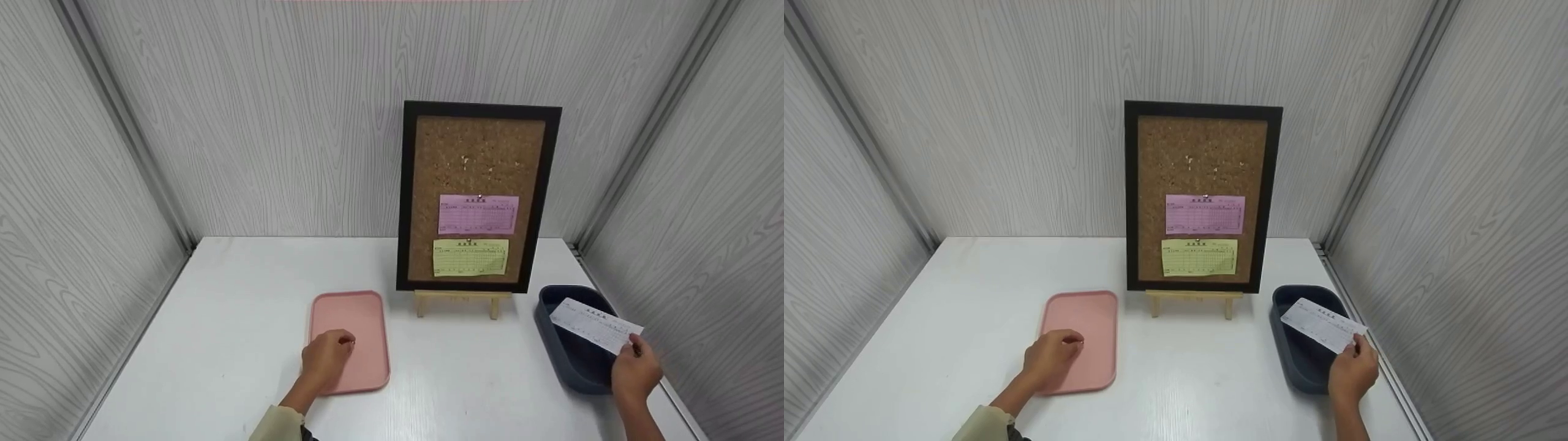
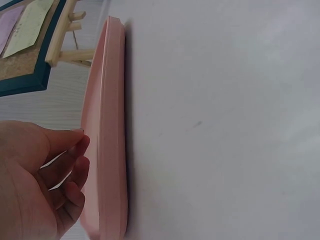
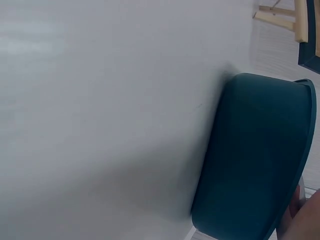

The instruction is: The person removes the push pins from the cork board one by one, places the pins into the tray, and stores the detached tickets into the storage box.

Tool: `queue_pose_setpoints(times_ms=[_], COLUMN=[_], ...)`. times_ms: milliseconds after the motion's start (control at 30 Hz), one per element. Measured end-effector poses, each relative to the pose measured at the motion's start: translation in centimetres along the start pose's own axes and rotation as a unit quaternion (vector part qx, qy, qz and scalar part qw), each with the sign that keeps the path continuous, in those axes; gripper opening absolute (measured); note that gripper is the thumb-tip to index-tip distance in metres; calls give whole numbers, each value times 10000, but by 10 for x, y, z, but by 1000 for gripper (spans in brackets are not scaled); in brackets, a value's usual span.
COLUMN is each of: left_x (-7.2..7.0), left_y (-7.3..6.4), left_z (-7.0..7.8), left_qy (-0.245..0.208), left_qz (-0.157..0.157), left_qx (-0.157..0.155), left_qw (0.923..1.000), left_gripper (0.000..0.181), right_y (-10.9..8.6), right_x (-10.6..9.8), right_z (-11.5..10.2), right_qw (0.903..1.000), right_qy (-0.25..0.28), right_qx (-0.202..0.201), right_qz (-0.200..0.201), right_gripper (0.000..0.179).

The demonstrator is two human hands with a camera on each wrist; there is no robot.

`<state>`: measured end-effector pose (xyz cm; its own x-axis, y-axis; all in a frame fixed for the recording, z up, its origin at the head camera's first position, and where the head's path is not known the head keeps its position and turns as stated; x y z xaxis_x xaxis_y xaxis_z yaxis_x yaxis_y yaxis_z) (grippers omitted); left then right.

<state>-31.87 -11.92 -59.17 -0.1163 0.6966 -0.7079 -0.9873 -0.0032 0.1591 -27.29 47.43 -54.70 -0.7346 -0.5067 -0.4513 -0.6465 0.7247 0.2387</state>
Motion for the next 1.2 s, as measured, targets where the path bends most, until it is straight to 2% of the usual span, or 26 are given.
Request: queue_pose_setpoints(times_ms=[267, 667, 967, 1200], left_x=[3, 4, 1, -7], left_y=[-1, -1, -1, 9], left_z=[-1, -6, -4, 7], left_qy=[60, 67, -29, -148], left_qz=[-44, -96, -158, -44], left_qx=[169, 48, -106, -95], left_qw=[9998, 9999, 9998, 9998], left_gripper=[11, 12, 13, 13], right_y=[2, 3, 4, 3], right_x=[6, 7, -6, -9], right_z=[-1, 0, 1, -5], right_qw=[9989, 9948, 9939, 9946], right_qy=[-152, -576, -763, -742], right_qx=[-347, -520, -591, -578], right_qz=[-272, -660, -525, -433], right_gripper=[34, 35, 33, 35])
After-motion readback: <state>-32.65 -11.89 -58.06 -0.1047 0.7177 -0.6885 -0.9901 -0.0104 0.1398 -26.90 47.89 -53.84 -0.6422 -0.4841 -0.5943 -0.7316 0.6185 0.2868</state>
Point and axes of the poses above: each hand's wrist, its own y-axis towards the middle knuckle, its own x-axis out of the palm, z = x × y, the point moved 5 cm from there along y, towards the middle knuckle, and after that the axes turned 1 degree about -y, right-handed, at the moved point
